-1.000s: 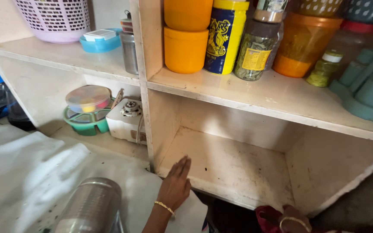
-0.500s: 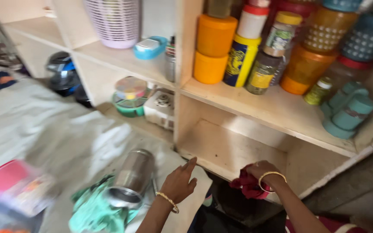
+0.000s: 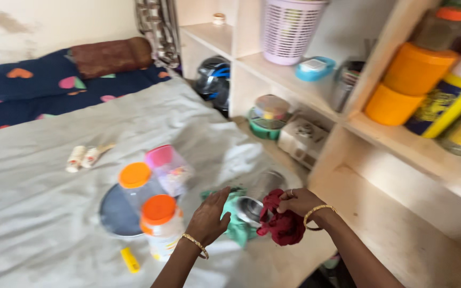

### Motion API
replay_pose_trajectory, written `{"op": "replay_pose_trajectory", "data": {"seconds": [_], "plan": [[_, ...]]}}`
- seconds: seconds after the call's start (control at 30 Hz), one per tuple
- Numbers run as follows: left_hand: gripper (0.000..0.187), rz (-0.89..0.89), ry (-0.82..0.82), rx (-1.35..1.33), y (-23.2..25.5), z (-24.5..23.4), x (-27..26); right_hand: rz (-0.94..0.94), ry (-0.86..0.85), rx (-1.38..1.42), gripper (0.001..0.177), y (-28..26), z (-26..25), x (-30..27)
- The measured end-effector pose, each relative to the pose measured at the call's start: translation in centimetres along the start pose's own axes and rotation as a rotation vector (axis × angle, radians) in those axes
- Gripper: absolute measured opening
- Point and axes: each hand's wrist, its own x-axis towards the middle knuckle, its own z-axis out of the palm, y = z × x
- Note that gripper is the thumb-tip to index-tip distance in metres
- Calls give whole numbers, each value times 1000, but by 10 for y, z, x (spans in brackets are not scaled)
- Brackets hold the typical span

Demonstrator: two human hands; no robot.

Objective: The person removes several containers from a wooden shelf, wipes the shelf surface with a cloth, and then places the containers back. The person also wipes the containers with a cloth before returning them to the shelf.

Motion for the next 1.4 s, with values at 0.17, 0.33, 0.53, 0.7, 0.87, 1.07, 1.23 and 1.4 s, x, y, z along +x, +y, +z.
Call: {"op": "replay_pose_trajectory", "data": {"seconds": [0.17, 0.33, 0.53, 0.7, 0.87, 1.07, 1.23, 1.4], "plan": [[76, -11, 62, 72, -65, -54, -24, -102, 22, 52, 35, -51, 68, 47], [86, -270, -32, -8, -109, -97, -43, -63, 90, 192, 37, -79, 110, 89], [94, -314, 191, -2, -146, -117, -41, -8, 206, 56, 41, -102, 133, 131], [99, -369, 260, 102, -187, -111, -38, 114, 278, -40, 44, -99, 142, 174], [120, -500, 187, 91, -224, -108, -34, 28, 358, -165, 52, -90, 150, 243], [133, -680, 47, 23, -238, -95, -20, -141, 211, -296, 90, -81, 161, 281], [130, -656, 133, -74, -230, -94, -16, -19, 44, -253, 86, -98, 162, 248], [115, -687, 234, -181, -218, -101, -14, -49, -351, -171, 82, -122, 164, 180]]}}
